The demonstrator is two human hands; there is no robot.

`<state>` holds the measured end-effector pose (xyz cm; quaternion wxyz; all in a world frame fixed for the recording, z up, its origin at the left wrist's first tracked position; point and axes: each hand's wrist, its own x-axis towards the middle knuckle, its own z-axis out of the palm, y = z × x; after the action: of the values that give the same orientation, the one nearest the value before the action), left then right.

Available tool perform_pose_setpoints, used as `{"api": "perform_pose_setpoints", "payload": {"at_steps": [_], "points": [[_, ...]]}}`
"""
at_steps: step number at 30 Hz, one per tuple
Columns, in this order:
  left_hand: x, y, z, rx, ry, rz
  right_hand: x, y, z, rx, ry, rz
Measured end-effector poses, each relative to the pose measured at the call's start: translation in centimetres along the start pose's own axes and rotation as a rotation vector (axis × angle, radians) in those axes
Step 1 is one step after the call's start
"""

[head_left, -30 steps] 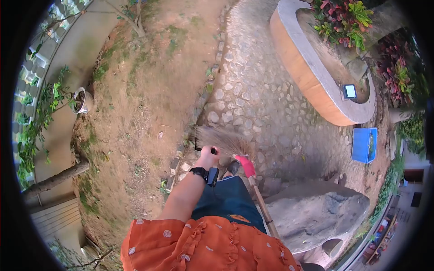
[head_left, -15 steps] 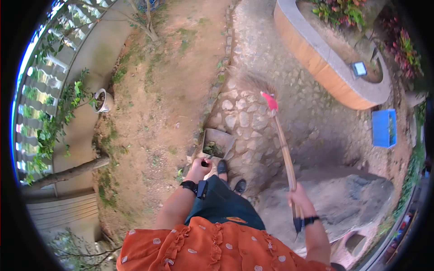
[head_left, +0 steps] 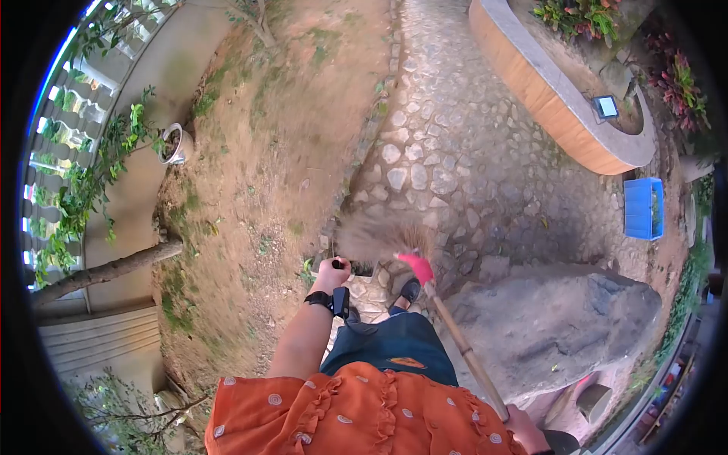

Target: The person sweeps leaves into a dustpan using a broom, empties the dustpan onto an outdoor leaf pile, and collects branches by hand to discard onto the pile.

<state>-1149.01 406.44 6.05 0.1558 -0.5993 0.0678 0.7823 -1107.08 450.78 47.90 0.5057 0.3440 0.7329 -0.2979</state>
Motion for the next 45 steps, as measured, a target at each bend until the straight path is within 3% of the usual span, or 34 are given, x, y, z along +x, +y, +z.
{"api": "perform_pose_setpoints", "payload": {"at_steps": [2,4,5,8,10,14,16,19,23,25,27,30,35,37,40,42,45], "points": [[-1.0,0.5,-1.1,0.053,-0.041,-0.015,-1.8,3.4,4.1,-0.016,0.041,-0.046],[-8.3,-0.9,0.7,-0.045,0.064,-0.107,-2.5,4.2,8.1,-0.068,0.098,-0.152],[-8.1,-0.3,-0.9,-0.092,0.059,-0.194,-2.8,4.7,10.0,-0.092,0.132,-0.198],[-9.4,-0.3,-5.1,-0.014,-0.011,-0.198,-6.5,6.8,15.8,-0.142,0.268,-0.286],[-9.8,0.5,-7.3,0.055,-0.044,-0.248,-9.6,-4.2,13.5,0.426,0.133,0.044],[-12.5,2.2,-9.1,0.185,0.023,-0.226,-3.6,-5.4,15.6,0.788,0.184,0.095],[-12.5,3.3,-9.8,0.251,-0.002,-0.23,1.0,-5.8,15.9,0.825,0.187,-0.014],[-12.3,3.8,-10.7,0.334,0.039,-0.233,7.5,-5.1,18.9,0.818,0.111,-0.122],[-12.1,3.5,-11.7,0.326,0.062,-0.218,6.7,-5.0,28.5,0.852,0.119,-0.013],[-12.4,3.1,-11.7,0.309,0.055,-0.197,3.8,-2.7,32.6,0.307,0.187,-0.054],[-12.3,2.7,-11.6,0.272,0.041,-0.207,-0.7,-2.0,34.3,0.241,0.135,-0.031],[-3.1,5.6,-15.2,0.215,-0.023,-0.267,-6.9,0.8,35.0,0.265,0.078,0.0],[-8.7,4.8,-19.1,0.291,-0.15,-0.189,-13.5,6.2,34.4,0.418,0.067,0.007],[-13.7,3.1,-21.6,0.282,-0.081,-0.165,-13.9,7.7,33.5,0.482,0.079,-0.008],[-18.5,1.5,-26.9,0.226,-0.01,-0.111,-11.7,8.9,31.4,0.599,0.09,-0.025],[-20.2,1.5,-30.9,0.19,-0.042,-0.184,-7.3,10.6,30.6,0.719,0.094,-0.022],[-24.4,0.9,-35.5,0.192,-0.056,-0.138,0.6,13.3,30.5,0.763,0.105,-0.161]]}}
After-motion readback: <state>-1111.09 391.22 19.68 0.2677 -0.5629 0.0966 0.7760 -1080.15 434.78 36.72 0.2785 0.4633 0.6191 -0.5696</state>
